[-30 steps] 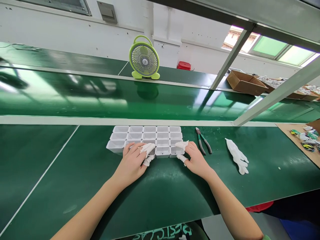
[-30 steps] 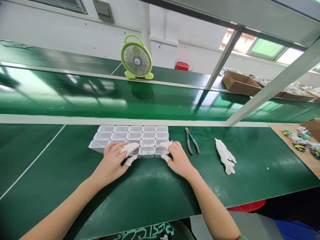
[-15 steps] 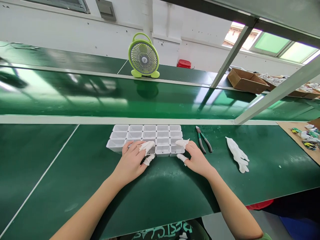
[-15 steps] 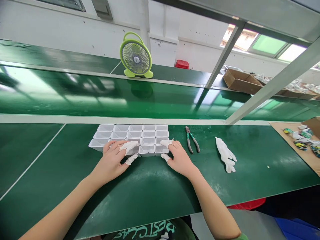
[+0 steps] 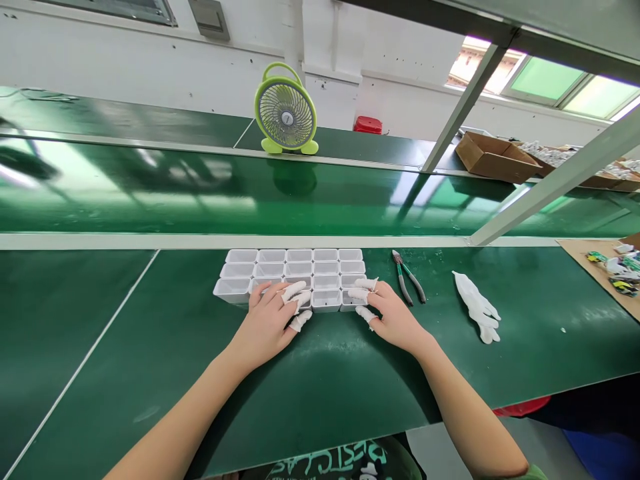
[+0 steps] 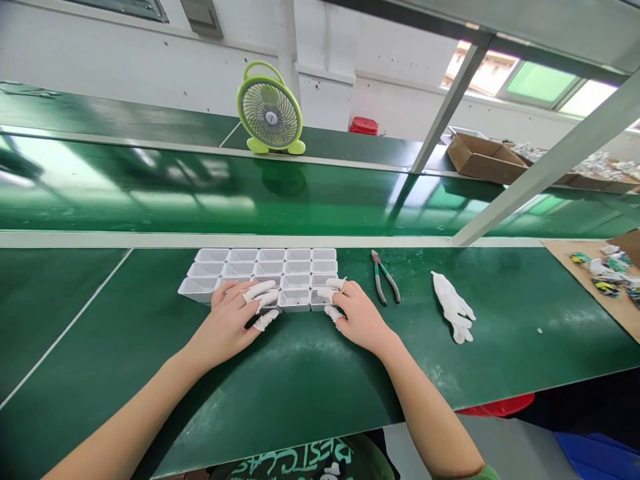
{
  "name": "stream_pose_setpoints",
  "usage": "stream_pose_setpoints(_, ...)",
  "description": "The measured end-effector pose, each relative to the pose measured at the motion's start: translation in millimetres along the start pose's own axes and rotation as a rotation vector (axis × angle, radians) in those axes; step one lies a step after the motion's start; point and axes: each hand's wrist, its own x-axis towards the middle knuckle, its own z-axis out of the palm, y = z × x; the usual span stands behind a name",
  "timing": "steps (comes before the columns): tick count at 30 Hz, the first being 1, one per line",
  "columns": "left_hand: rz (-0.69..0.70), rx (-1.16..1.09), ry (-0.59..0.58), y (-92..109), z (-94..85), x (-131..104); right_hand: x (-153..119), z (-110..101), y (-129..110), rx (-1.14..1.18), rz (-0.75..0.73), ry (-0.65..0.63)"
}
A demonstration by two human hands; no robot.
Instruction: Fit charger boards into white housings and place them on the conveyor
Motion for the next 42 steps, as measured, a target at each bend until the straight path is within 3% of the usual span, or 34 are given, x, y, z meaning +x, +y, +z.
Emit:
stream_pose_setpoints(18,-0.007,0.014,-0.026,0.4,3.8,-3.4,-1.4,8.1,-4.1,-0.099,0.034,-0.057)
stream_pose_setpoints(42,0.036,0.032,0.007,7.0,-0.4,1.8,-1.6,16.0,-2.9,-0.257,-0.099,0.057)
